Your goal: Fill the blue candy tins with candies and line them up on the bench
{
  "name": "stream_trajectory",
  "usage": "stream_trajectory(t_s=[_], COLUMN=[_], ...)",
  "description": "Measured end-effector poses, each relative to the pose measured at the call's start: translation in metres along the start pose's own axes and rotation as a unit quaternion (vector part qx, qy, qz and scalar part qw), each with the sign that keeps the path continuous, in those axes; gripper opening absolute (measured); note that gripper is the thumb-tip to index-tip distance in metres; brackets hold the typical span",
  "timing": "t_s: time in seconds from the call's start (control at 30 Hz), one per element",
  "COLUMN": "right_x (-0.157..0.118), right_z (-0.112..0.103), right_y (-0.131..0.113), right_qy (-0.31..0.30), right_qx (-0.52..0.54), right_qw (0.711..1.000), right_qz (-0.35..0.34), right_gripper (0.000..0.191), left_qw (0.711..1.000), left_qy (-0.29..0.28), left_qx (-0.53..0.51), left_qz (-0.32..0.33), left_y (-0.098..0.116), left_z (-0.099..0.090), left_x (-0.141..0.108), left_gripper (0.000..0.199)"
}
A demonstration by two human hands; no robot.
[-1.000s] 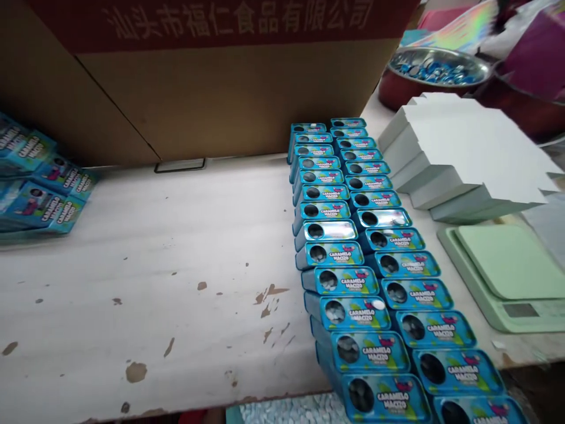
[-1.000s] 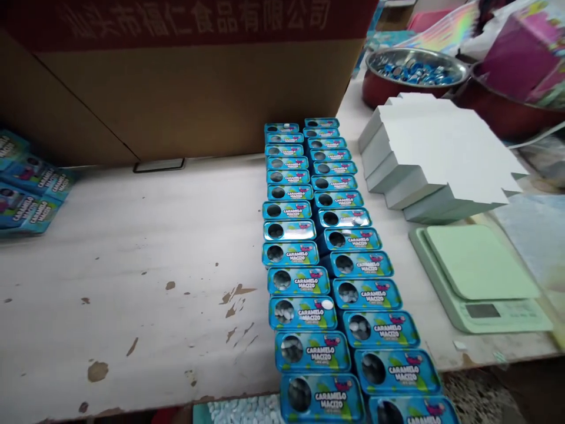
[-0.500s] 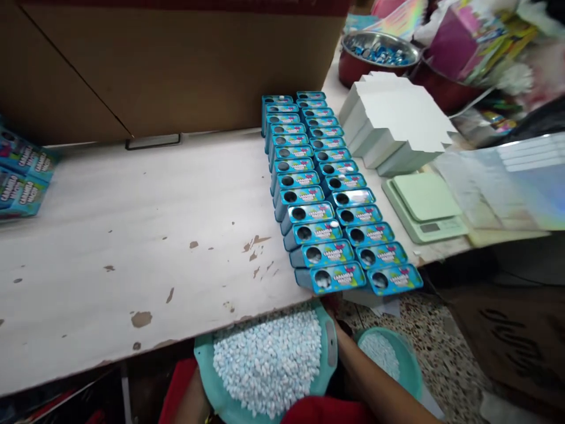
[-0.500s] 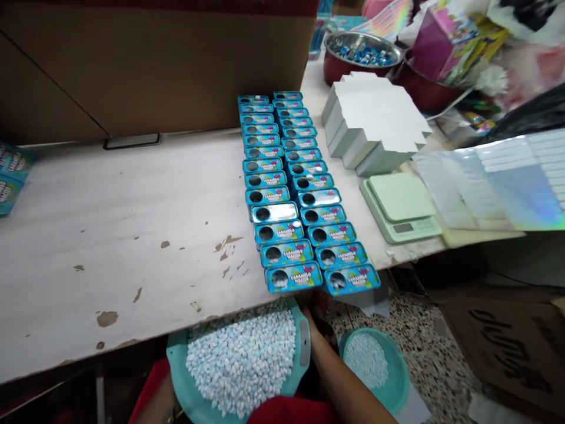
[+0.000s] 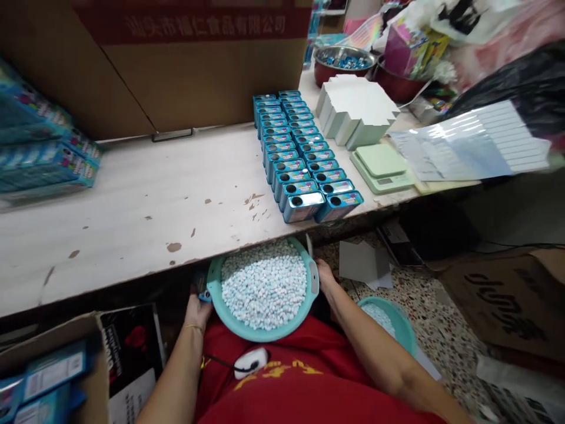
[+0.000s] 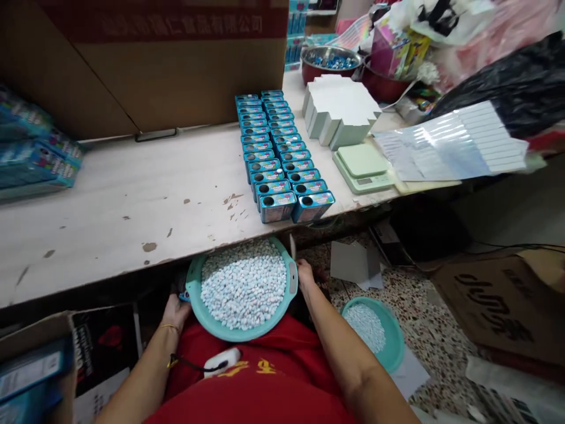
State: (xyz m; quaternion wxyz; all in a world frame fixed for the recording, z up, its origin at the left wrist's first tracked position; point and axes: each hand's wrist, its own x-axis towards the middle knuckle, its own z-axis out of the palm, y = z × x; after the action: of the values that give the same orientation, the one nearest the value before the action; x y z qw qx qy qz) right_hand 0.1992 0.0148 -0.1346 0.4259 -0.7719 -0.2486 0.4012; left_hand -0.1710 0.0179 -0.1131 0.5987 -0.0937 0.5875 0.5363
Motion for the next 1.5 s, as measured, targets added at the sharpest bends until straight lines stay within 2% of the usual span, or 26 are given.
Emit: stream_trajectory(t_s=[0.07, 0.17, 0.27, 0.37, 0.43, 0.53, 0.63, 0.7, 0.77, 0.83, 0.97, 1.1, 1.2, 1.27, 1.3, 1.4, 1.5], right_x=[-0.017, -0.047, -0.075, -0.097, -0.108, -0.117, -0.12, -0.125, -0.136, -0.154, -0.185, -0.194, -0.192, -0.186, -0.182, -0.164, -0.145], right_z=[-0.016, -0.041, -0.058, -0.058, -0.049, -0.033, -0.029, -0.037, -0.05, -0.065, -0.086, -0.093, -0.096, -0.097, -0.097, -0.087, -0.065], right_y=[0.002, 0.002, 0.001, 0.0, -0.001, -0.005, -0.01, -0.009, -0.001, 0.011, 0.03, 0.029, 0.023, 0.02, 0.018, 0.011, 0.004], right_qy=[0.02, 0.013, -0.026, -0.105, -0.151, -0.156, -0.126, -0.092, -0.086, -0.128, -0.225, -0.256, -0.268, -0.272, -0.265, -0.175, -0.097], right_qx=[0.009, 0.016, 0.012, -0.046, -0.098, -0.154, -0.177, -0.18, -0.226, -0.292, -0.359, -0.377, -0.37, -0.335, -0.294, -0.126, -0.065], right_qw=[1.0, 0.997, 0.99, 0.97, 0.938, 0.911, 0.917, 0.927, 0.927, 0.914, 0.883, 0.869, 0.867, 0.877, 0.891, 0.951, 0.976], right_qz=[-0.021, -0.079, -0.136, -0.216, -0.295, -0.35, -0.333, -0.317, -0.288, -0.25, -0.202, -0.192, -0.199, -0.213, -0.222, -0.22, -0.182], right_gripper=[0.025, 0.027, 0.03, 0.028, 0.024, 0.02, 0.023, 0.027, 0.033, 0.031, 0.007, 0.006, 0.011, 0.017, 0.019, 0.021, 0.018], left_qw=[0.998, 0.975, 0.932, 0.908, 0.906, 0.915, 0.934, 0.952, 0.959, 0.958, 0.956, 0.957, 0.96, 0.958, 0.957, 0.955, 0.959], left_qy=[0.042, 0.082, 0.056, -0.005, -0.026, -0.031, -0.055, -0.093, -0.118, -0.122, -0.129, -0.149, -0.183, -0.202, -0.207, -0.194, -0.14], left_qx=[-0.007, 0.035, 0.104, 0.159, 0.168, 0.151, 0.156, 0.166, 0.167, 0.163, 0.173, 0.166, 0.158, 0.159, 0.158, 0.149, 0.162], left_qz=[0.05, 0.204, 0.344, 0.388, 0.387, 0.372, 0.316, 0.241, 0.195, 0.199, 0.2, 0.186, 0.14, 0.123, 0.127, 0.165, 0.184], left_y=[0.007, 0.008, 0.004, 0.004, 0.006, 0.008, 0.005, 0.002, -0.001, -0.004, -0.006, -0.006, -0.008, -0.01, -0.01, -0.01, -0.009], left_z=[-0.014, -0.041, -0.059, -0.063, -0.064, -0.071, -0.081, -0.084, -0.082, -0.076, -0.062, -0.052, -0.044, -0.038, -0.035, -0.027, -0.025], left_x=[-0.01, -0.043, -0.087, -0.127, -0.147, -0.166, -0.175, -0.177, -0.176, -0.175, -0.171, -0.174, -0.185, -0.191, -0.193, -0.185, -0.166], left_gripper=[0.026, 0.021, 0.035, 0.045, 0.048, 0.046, 0.036, 0.027, 0.019, 0.016, 0.011, 0.012, 0.02, 0.024, 0.025, 0.025, 0.025])
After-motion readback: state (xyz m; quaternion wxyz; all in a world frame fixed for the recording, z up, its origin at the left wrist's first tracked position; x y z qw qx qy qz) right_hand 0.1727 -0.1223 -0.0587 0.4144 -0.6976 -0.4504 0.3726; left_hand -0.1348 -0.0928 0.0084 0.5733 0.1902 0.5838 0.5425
